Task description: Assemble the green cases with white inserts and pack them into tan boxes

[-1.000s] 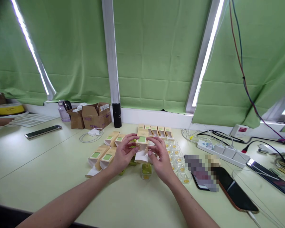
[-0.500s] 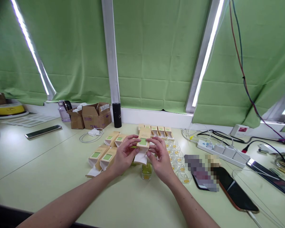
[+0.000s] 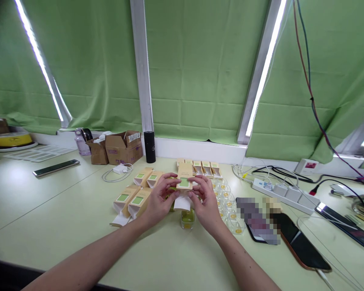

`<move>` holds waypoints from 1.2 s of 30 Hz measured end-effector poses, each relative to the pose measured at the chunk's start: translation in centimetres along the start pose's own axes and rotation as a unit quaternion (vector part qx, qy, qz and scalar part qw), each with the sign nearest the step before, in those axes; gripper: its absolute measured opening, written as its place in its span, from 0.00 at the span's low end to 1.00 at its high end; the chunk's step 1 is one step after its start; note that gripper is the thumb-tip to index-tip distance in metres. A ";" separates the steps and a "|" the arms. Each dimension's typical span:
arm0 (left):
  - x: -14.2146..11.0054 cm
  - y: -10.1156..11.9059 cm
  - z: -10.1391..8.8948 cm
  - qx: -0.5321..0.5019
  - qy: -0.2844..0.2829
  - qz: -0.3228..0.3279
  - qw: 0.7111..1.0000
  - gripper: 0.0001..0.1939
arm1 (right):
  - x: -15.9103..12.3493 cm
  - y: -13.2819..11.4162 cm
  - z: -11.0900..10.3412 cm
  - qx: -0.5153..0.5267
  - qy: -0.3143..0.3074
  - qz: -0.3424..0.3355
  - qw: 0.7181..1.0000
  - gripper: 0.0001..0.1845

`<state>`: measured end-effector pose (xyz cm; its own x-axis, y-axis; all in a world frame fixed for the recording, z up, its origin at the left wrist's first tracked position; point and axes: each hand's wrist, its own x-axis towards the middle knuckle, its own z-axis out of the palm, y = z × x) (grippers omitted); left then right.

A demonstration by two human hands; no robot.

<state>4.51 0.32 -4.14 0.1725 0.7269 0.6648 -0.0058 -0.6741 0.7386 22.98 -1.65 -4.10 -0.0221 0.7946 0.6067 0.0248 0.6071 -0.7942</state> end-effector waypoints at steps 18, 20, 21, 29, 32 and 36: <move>-0.4 0.4 -0.9 0.012 -0.142 0.006 0.990 0.45 | 0.3 0.6 -0.4 -0.021 0.042 0.008 0.999 0.15; -0.4 0.3 -0.9 0.025 -0.144 0.004 0.989 0.47 | 0.3 0.6 -0.3 -0.022 0.043 0.006 0.999 0.15; -0.4 0.2 -0.8 0.029 -0.141 0.003 0.990 0.46 | 0.2 0.7 -0.3 -0.023 0.043 0.005 0.999 0.15; -0.4 0.3 -0.5 -0.003 -0.107 0.000 0.994 0.35 | 0.0 0.3 0.0 -0.020 0.022 0.009 1.000 0.16; -0.3 0.3 -0.4 -0.019 -0.092 -0.009 0.995 0.31 | -0.1 0.0 0.0 -0.019 0.012 0.003 1.000 0.16; -0.3 0.2 -0.4 -0.056 -0.076 -0.020 0.995 0.28 | -0.3 -0.4 0.0 -0.017 -0.001 -0.005 1.000 0.16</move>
<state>4.11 0.00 -4.14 0.3221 0.7189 0.6160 -0.1034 -0.6201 0.7777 22.96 -2.10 -3.97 -0.0245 0.7887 0.6143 0.0592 0.6145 -0.7867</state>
